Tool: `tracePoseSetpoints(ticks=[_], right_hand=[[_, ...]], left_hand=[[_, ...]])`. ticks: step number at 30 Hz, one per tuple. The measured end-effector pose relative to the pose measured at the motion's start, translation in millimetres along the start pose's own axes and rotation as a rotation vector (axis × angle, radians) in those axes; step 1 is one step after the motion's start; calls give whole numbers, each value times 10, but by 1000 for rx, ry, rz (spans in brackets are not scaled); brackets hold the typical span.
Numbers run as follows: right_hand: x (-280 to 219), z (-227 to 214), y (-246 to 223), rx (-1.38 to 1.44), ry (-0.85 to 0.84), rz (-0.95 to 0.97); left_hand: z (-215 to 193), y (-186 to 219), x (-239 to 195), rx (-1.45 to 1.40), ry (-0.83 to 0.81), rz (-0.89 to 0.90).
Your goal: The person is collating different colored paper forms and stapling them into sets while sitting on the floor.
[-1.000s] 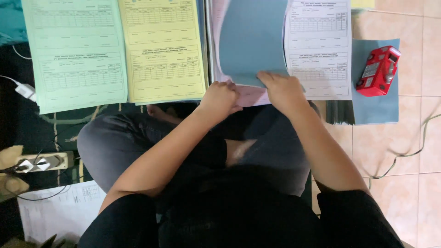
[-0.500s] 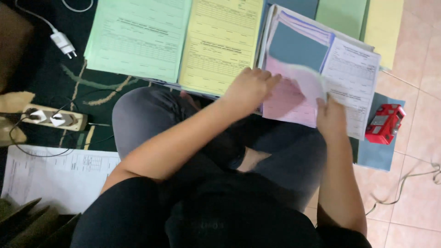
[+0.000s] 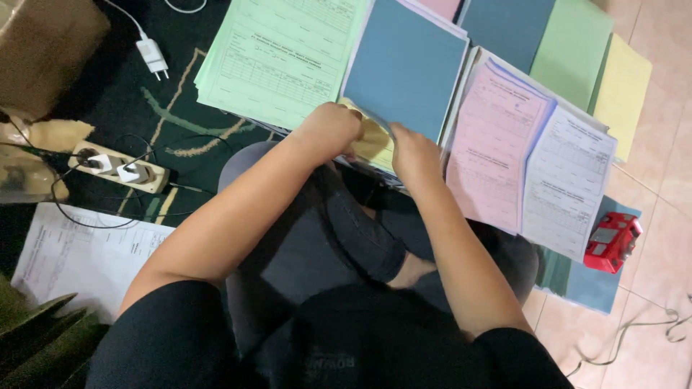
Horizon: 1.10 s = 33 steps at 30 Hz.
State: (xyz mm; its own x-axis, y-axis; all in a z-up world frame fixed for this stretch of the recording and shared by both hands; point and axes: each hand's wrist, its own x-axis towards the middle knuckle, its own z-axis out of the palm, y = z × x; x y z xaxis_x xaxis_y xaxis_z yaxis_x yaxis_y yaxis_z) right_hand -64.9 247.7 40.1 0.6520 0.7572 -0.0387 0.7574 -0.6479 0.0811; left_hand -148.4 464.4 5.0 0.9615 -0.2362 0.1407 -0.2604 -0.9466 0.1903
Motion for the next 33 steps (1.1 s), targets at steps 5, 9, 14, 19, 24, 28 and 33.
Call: tracePoseSetpoints(ticks=[5, 9, 14, 19, 24, 28, 33], right_hand=[[-288, -170, -201, 276, -43, 11], [-345, -481, -351, 370, -92, 14], [-338, -247, -96, 433, -125, 20], [-333, -290, -112, 423, -130, 9], [-345, -156, -26, 417, -124, 8], [-345, -191, -84, 422, -77, 5], [-353, -300, -214, 430, -47, 17]], left_hand=[[283, 27, 107, 66, 113, -6], [132, 52, -21, 1, 108, -3], [56, 67, -28, 54, 168, 16], [39, 46, -14, 82, 136, 37], [-12, 75, -18, 53, 108, 30], [-9, 75, -7, 57, 59, 21], [-152, 81, -52, 13, -20, 19]])
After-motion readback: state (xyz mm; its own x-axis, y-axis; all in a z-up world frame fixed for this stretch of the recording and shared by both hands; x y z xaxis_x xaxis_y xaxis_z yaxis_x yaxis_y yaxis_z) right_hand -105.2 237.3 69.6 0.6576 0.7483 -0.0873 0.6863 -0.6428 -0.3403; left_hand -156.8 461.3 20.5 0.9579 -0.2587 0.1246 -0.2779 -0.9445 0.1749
